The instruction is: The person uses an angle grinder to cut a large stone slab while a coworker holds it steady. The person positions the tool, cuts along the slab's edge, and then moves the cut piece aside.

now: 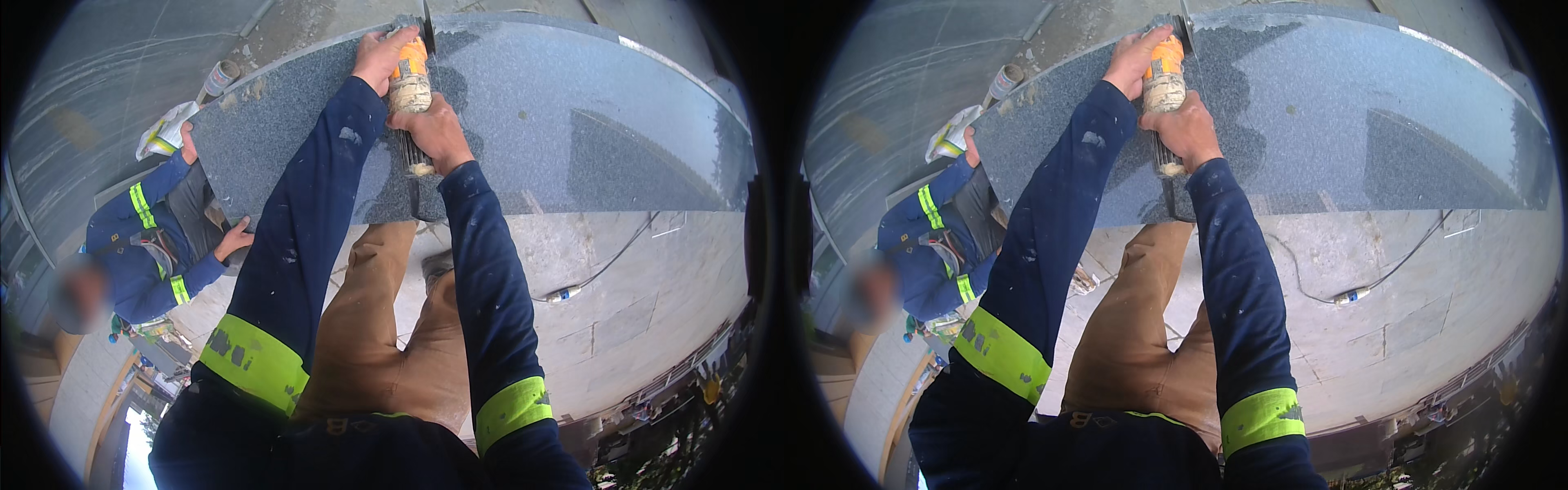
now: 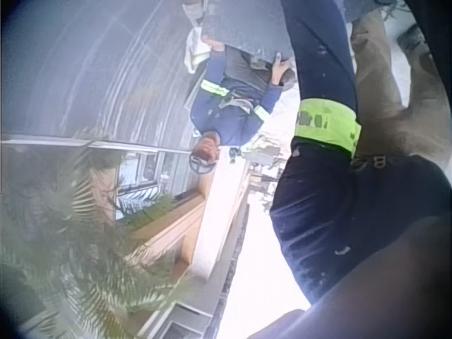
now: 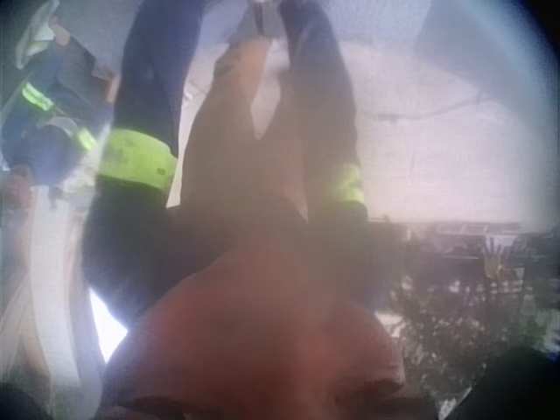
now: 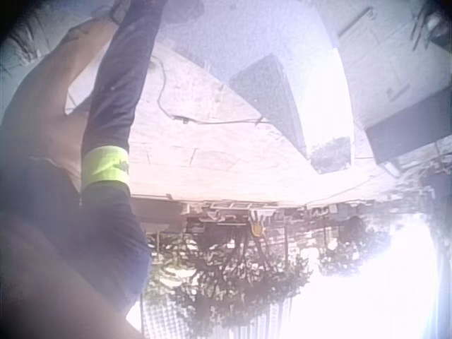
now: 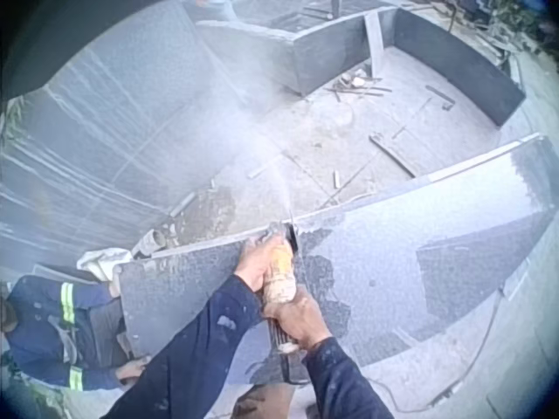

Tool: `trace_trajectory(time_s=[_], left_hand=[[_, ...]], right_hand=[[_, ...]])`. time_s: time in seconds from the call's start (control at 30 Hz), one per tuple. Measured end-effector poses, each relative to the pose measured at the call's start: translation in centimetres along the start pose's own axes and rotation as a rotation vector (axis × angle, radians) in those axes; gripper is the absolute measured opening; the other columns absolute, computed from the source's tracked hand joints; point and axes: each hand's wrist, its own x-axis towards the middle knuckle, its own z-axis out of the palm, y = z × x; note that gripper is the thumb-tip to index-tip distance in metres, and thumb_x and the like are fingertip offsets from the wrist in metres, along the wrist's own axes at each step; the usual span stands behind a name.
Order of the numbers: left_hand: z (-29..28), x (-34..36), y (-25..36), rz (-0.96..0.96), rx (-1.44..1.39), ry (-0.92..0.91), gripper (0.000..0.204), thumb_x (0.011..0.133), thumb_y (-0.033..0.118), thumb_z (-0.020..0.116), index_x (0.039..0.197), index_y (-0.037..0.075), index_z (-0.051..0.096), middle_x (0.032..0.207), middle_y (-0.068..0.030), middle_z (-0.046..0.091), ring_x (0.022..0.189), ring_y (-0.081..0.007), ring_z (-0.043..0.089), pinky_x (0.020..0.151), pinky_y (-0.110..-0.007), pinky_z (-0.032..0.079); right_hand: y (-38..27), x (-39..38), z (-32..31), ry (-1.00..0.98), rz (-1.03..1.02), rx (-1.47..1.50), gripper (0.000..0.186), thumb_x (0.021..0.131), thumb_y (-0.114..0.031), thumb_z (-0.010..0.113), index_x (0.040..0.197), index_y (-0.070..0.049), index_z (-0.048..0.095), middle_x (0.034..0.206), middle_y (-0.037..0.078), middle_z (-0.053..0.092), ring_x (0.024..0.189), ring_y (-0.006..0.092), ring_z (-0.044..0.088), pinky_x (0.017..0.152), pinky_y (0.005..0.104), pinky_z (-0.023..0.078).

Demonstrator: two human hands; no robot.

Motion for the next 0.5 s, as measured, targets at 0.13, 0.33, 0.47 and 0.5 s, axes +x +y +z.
trace_trajectory(time_s=[0.13,0.33,0.47,0.5], left_hand=[[0.2,-1.1,0.2,-0.031,0.012,-0.021,0.084,0.08,0.023,0.081,0.133,-0.017,0.029,0.101,-0.0266,0.062,0.073,-0.0285,0.07,0.058,-0.041,0.06],[1.2,-4.4,0.5,-0.056,0.094,0.049,0.079,0.087,0.028,0.075,0.135,-0.015,0.03,0.104,-0.0243,0.062,0.081,-0.0275,0.069,0.066,-0.04,0.06],[1.4,-5.4,0.4,-0.047,0.054,0.072,0.084,0.082,0.026,0.079,0.135,-0.016,0.029,0.101,-0.0268,0.062,0.074,-0.0288,0.07,0.059,-0.04,0.06],[1.3,-5.4,0.4,-0.043,0.057,0.075,0.085,0.081,0.026,0.08,0.135,-0.015,0.028,0.101,-0.0268,0.062,0.075,-0.0287,0.07,0.059,-0.04,0.06]], right_hand=[[-0.3,-0.8,-0.3,-0.03,0.029,0.028,0.06,0.062,-0.022,0.08,0.108,0.007,0.054,0.098,0.021,0.067,0.082,0.0272,0.068,0.073,0.0359,0.054],[1.6,-2.2,-0.2,-0.013,0.001,-0.006,0.06,0.063,-0.023,0.08,0.109,0.007,0.054,0.098,0.022,0.067,0.084,0.0295,0.069,0.075,0.0374,0.054],[2.7,-2.6,0.0,0.002,-0.026,-0.034,0.063,0.063,-0.025,0.08,0.11,0.007,0.054,0.098,0.023,0.068,0.088,0.0326,0.069,0.079,0.0394,0.054],[2.8,-2.6,0.1,-0.001,-0.021,-0.022,0.063,0.062,-0.026,0.08,0.11,0.007,0.054,0.099,0.023,0.068,0.089,0.0332,0.069,0.08,0.0397,0.053]])
